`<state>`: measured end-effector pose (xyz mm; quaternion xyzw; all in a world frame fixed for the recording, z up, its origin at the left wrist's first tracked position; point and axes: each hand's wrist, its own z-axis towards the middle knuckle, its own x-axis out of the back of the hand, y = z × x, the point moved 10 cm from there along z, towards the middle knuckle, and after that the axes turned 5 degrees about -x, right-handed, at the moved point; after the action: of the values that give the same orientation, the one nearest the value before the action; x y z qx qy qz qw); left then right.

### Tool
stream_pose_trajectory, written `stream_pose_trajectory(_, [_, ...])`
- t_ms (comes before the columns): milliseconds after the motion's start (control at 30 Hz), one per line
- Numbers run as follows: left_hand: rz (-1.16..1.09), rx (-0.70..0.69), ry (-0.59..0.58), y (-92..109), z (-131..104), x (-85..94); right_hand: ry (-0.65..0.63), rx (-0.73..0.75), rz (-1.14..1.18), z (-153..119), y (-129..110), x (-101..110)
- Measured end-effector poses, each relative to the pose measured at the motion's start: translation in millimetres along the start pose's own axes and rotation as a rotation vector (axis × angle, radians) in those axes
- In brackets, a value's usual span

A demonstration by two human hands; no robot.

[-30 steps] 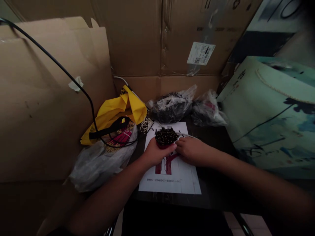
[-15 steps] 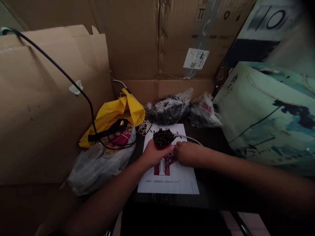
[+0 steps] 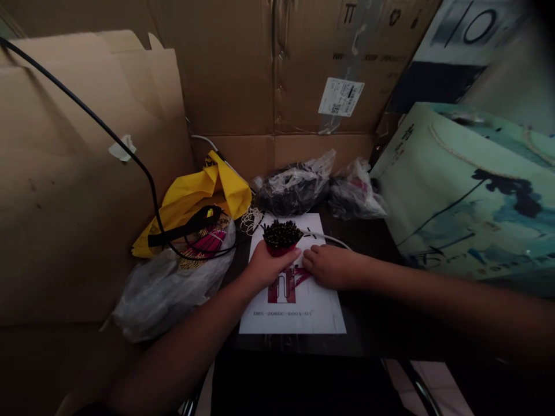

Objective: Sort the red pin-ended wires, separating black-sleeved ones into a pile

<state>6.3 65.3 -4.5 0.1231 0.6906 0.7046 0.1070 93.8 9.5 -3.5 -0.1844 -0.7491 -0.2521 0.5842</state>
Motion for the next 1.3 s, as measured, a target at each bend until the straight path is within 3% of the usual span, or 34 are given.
stream_pose_trajectory(233, [-0.018, 0.006, 0.034, 4.8, 0.2, 3.3, 0.043, -0.031, -0.017, -12.2, -0.1, 1.9])
stream_pose_trajectory(467, [-0.047, -0.009, 0.067, 6.1, 2.5, 7.6, 0.038, -0.02, -0.023, -7.1, -1.6, 1.9])
stream_pose_trajectory(600, [-0.058, -0.018, 0.069, 5.6, 5.1, 10.5, 0.029, 0.023, 0.009, -5.5, 3.8, -1.2])
stream_pose_trajectory(767, [-0.053, -0.01, 0.083, 1.1, 8.2, 15.2, 0.038, -0.037, 0.049, -7.0, 13.8, -2.2])
stream_pose_trajectory(967, [-0.059, 0.02, 0.018, -0.8, 8.2, 11.0, 0.127, -0.096, 0.067, -10.4, 22.4, 24.5])
stream_pose_trajectory(1100, [-0.121, 0.083, -0.063, -0.7, 4.3, 3.0, 0.226, 0.044, -0.003, -12.1, 3.6, 49.4])
stream_pose_trajectory(1300, [-0.503, 0.339, -0.16, -12.8, -8.2, -16.2, 0.266, 0.22, -0.182, -9.7, -6.2, 64.6])
